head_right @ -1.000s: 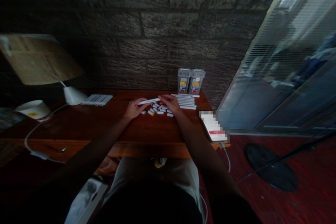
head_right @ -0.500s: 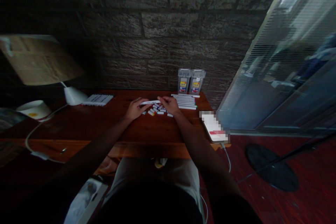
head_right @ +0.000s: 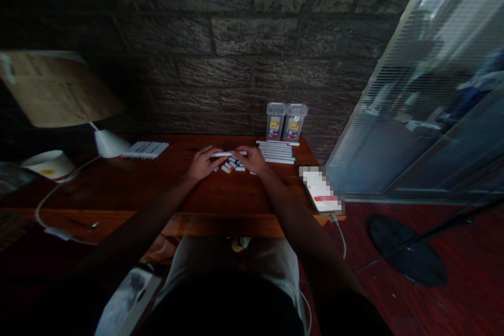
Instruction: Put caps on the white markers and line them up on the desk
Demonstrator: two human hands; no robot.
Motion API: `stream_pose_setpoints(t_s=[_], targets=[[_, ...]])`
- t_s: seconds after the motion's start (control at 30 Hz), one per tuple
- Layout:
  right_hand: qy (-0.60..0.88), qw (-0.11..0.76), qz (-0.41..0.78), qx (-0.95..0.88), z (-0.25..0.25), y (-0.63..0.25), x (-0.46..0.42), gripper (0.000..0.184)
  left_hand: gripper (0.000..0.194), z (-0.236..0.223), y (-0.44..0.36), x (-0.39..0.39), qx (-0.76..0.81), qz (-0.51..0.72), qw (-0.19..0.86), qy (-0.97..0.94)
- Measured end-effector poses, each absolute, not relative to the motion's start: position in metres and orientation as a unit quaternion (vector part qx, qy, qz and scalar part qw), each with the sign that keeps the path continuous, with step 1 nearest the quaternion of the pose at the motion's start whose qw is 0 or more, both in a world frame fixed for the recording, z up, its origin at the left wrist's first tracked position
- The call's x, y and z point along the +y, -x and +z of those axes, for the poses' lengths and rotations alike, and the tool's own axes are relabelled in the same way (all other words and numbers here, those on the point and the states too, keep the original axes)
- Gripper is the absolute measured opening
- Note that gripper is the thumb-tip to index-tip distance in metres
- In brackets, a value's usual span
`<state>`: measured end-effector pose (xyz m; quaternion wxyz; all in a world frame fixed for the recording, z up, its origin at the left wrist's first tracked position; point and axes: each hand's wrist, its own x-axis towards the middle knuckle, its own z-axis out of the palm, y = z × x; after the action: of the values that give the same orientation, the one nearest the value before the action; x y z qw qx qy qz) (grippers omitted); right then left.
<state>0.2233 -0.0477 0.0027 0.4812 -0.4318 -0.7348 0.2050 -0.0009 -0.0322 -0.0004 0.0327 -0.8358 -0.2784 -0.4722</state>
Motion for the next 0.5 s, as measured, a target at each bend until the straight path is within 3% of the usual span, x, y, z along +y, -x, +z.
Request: stream_pose_setpoints(t_s=[0.5], targets=[[0.395, 0.540, 0.389, -0.634, 0.011, -0.217, -0.050, 0.044, 0.027, 0.003, 0.004, -0.035, -0.337, -0.444, 0.012, 0.830]])
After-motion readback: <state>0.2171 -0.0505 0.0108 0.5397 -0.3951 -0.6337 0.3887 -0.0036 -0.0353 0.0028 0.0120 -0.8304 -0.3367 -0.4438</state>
